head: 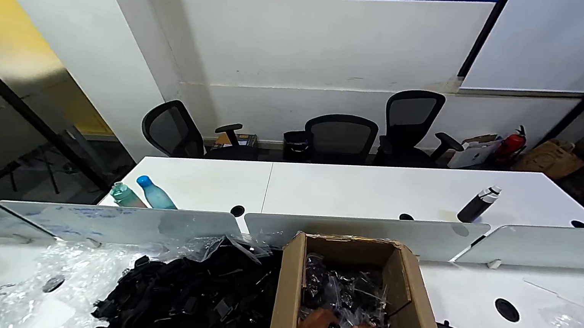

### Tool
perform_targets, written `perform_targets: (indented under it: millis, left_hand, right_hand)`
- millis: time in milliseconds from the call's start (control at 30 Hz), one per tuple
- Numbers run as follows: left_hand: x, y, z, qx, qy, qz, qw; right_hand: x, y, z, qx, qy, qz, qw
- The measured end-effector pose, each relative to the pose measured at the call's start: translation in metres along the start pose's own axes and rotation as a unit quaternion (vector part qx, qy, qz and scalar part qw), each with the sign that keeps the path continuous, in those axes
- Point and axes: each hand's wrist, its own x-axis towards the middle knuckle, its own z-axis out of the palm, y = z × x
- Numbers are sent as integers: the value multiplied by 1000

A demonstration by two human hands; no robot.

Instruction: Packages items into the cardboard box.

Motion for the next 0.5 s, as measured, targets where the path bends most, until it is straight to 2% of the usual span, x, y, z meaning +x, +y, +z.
perform_targets:
  millis: [133,333,400,500]
  left_hand:
    - [5,6,3,-1,-24,-15,1000]
    - [5,13,19,-34,-2,-48,998]
    - [0,9,28,-34,17,-43,998]
    - [-4,5,40,-29,50,-35,998]
  right_hand:
    - [5,1,-12,9,-56,-9,998]
    - [18,2,-39,86,-108,-19,990]
    - [21,8,-43,67,-121,8,990]
    - [25,13,-43,-33,-180,35,983]
